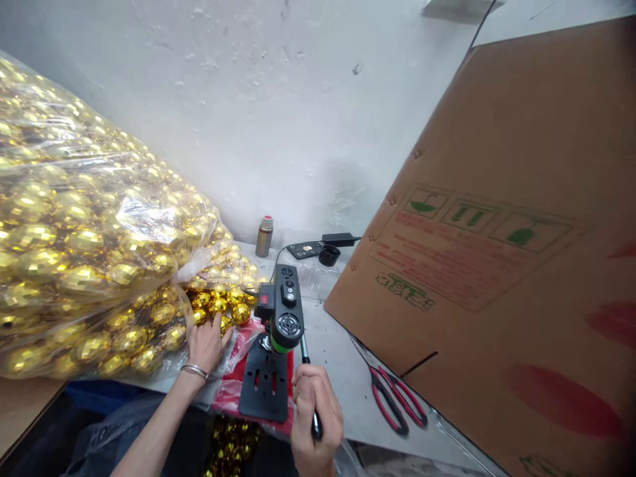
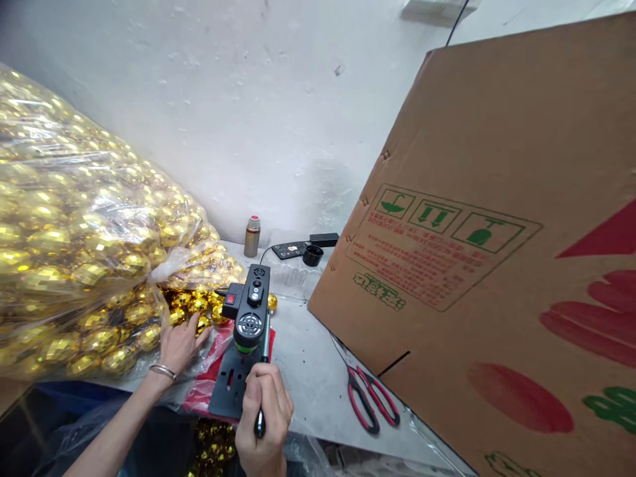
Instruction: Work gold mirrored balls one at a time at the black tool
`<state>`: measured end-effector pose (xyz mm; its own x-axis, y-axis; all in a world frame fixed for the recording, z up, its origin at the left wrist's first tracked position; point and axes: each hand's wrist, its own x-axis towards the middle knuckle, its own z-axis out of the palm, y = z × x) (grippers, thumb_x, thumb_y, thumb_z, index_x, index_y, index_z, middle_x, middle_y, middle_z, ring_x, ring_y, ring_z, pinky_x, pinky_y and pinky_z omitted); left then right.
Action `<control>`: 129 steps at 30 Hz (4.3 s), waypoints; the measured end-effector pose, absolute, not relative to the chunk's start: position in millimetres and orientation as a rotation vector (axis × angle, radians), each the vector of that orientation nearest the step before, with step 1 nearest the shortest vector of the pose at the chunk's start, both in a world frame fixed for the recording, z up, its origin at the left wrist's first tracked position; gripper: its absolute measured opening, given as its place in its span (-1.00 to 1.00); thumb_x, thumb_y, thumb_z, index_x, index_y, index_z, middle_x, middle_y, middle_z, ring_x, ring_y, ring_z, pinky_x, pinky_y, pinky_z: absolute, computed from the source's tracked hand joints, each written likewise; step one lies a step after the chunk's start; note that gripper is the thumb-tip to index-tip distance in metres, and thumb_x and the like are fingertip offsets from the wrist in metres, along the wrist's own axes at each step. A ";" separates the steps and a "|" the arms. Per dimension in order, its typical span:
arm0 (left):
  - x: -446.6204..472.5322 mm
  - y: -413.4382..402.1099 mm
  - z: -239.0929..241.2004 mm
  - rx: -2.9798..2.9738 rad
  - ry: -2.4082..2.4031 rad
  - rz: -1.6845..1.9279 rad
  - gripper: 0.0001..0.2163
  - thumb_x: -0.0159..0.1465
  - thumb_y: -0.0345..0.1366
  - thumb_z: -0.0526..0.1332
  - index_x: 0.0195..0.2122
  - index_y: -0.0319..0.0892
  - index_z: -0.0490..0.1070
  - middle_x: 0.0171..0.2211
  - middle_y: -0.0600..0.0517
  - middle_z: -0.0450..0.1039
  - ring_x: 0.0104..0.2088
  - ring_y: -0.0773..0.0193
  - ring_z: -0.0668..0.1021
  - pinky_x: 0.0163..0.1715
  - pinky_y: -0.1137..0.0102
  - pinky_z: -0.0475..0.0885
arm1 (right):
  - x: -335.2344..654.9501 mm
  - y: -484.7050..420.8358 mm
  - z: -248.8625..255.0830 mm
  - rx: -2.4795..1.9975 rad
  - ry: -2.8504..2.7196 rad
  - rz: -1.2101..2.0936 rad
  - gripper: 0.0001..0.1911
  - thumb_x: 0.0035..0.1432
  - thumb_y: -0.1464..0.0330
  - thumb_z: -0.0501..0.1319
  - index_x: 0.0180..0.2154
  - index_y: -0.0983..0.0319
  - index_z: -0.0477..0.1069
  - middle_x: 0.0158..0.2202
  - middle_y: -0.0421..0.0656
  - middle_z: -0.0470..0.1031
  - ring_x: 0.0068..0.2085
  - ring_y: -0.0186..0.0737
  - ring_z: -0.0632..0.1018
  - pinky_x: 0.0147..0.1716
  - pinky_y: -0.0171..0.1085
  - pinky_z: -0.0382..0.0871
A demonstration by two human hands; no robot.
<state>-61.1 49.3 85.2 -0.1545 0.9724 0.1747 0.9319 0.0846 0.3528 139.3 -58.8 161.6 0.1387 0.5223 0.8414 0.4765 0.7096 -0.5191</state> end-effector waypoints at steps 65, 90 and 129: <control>20.2 -10.2 36.5 2.010 1.521 0.962 -0.65 0.07 -0.31 0.34 -0.08 -0.09 0.45 -0.23 -0.05 0.55 -0.17 -0.07 0.54 -0.11 0.06 0.43 | 123.8 -69.0 119.5 -1.018 -1.270 0.077 -0.66 0.43 0.46 -0.06 -0.43 0.16 0.24 -0.45 -0.26 0.36 -0.42 -0.33 0.40 -0.10 -0.21 0.42; 18.0 -6.2 22.4 2.014 1.476 1.018 -0.59 0.08 -0.24 0.39 -0.03 -0.15 0.49 -0.13 -0.15 0.60 -0.08 -0.17 0.59 -0.04 -0.04 0.46 | 140.2 -52.7 79.2 -0.885 -1.480 -0.147 -0.65 0.48 0.39 -0.08 -0.39 0.18 0.27 -0.43 -0.27 0.41 -0.41 -0.37 0.50 -0.02 -0.26 0.42; -33.2 47.4 73.4 1.622 1.633 0.966 -0.49 0.36 -0.05 0.07 0.22 -0.27 0.26 0.11 -0.25 0.53 0.06 -0.05 0.62 0.05 0.15 0.52 | 137.5 -60.1 174.9 -0.918 -1.445 0.109 -0.69 0.39 0.57 -0.01 -0.40 0.17 0.21 -0.46 -0.29 0.25 -0.44 -0.42 0.36 -0.45 -0.44 0.28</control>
<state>-33.3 47.4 73.4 -0.0389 0.9975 0.0587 0.5321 -0.0291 0.8462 137.5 -60.1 174.9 0.1835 0.5782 0.7950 0.4529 0.6680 -0.5904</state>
